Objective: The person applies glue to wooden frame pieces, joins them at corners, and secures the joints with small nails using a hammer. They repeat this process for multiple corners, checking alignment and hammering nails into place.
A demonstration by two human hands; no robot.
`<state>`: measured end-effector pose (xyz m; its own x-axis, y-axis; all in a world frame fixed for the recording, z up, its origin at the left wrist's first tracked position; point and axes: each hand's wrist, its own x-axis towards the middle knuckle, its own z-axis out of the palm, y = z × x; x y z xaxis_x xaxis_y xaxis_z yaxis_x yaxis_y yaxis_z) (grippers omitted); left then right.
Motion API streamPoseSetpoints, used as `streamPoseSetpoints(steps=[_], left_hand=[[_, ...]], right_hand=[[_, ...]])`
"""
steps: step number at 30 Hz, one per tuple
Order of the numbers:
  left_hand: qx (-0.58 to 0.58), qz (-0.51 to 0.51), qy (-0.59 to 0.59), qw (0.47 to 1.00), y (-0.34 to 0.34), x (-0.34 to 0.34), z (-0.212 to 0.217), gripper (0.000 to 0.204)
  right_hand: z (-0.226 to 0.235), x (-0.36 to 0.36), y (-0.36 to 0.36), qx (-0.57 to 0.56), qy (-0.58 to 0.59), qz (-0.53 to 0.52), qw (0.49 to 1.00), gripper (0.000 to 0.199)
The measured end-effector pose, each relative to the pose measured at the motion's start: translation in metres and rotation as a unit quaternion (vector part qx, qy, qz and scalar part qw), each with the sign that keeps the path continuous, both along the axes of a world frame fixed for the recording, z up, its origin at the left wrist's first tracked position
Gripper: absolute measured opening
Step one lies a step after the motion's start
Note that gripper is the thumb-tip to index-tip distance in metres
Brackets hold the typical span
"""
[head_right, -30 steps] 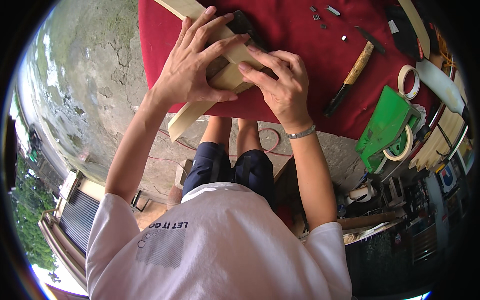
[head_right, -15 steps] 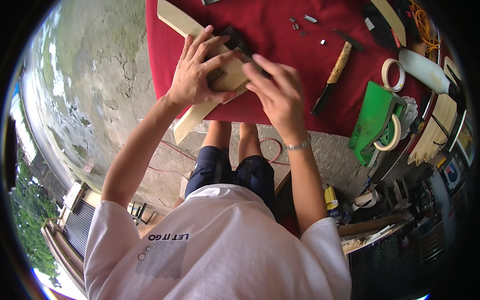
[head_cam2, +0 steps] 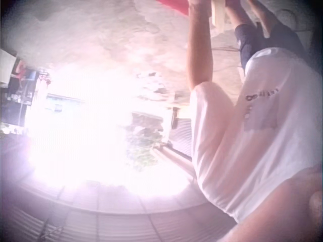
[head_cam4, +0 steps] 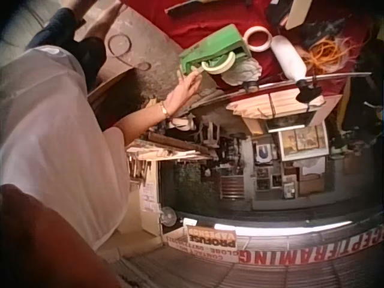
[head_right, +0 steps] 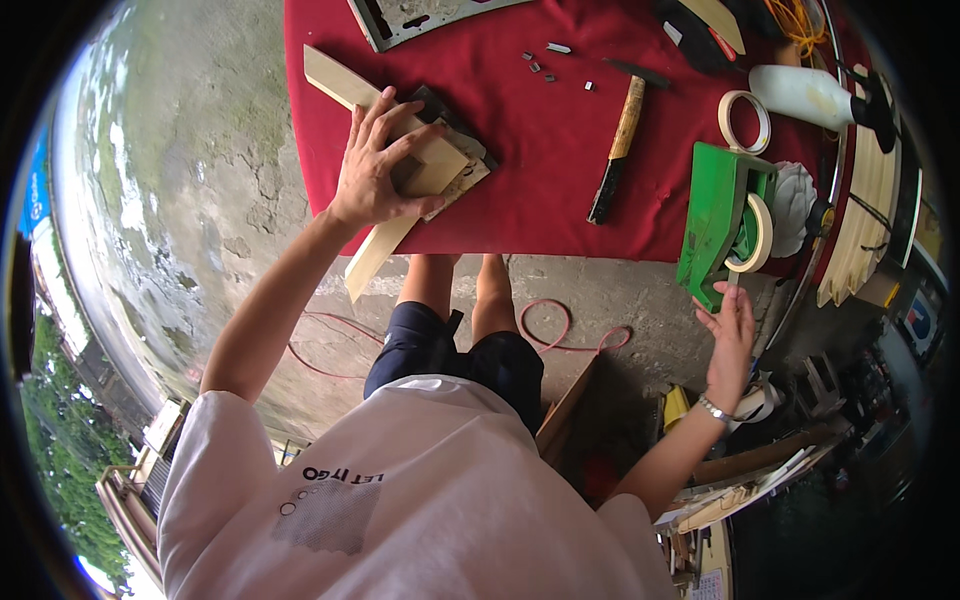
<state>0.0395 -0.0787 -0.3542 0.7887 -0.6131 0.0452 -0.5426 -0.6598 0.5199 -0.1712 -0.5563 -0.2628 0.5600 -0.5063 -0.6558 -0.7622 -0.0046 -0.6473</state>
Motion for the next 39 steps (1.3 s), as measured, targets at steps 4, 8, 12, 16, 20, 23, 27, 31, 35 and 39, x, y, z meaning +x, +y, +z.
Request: streamPoseSetpoints(steps=[4, 8, 12, 16, 20, 23, 27, 31, 35, 39], left_hand=[[0.020, -0.019, -0.027, 0.999, 0.000, 0.003, 0.000, 0.085], [0.017, -0.025, -0.046, 0.998, 0.004, 0.003, -0.004, 0.086], [0.007, -0.025, -0.066, 0.997, -0.001, 0.002, -0.007, 0.086], [0.004, -0.044, -0.072, 0.996, -0.005, 0.005, -0.007, 0.086], [0.001, -0.049, -0.081, 0.996, -0.002, 0.004, -0.009, 0.087], [0.001, -0.052, -0.085, 0.995, -0.005, 0.007, -0.011, 0.087], [0.013, -0.053, -0.081, 0.995, -0.002, 0.004, -0.013, 0.088], [-0.008, -0.041, -0.076, 0.996, 0.002, 0.005, -0.013, 0.092], [0.045, -0.018, -0.051, 0.997, 0.000, 0.000, 0.000, 0.090], [0.033, -0.018, -0.028, 0.999, -0.002, 0.000, 0.000, 0.090]], right_hand=[[0.011, -0.008, -0.022, 0.120, -0.029, -0.024, 0.992, 0.027], [0.003, -0.024, -0.024, 0.242, -0.196, -0.078, 0.947, 0.024], [-0.004, -0.045, -0.005, 0.258, -0.313, -0.094, 0.909, 0.015], [-0.011, -0.058, 0.014, 0.253, -0.374, -0.125, 0.884, 0.025], [-0.022, -0.063, 0.026, 0.255, -0.402, -0.155, 0.865, 0.027], [-0.067, -0.081, 0.021, -0.237, -0.195, 0.015, 0.951, 0.024], [-0.103, -0.108, 0.009, -0.485, -0.102, -0.046, 0.867, 0.029], [-0.120, -0.119, 0.052, -0.343, -0.132, -0.109, 0.923, 0.025], [-0.089, -0.100, 0.129, -0.089, -0.085, -0.112, 0.986, 0.025], [-0.033, -0.001, 0.241, 0.119, -0.182, -0.124, 0.968, 0.040]])
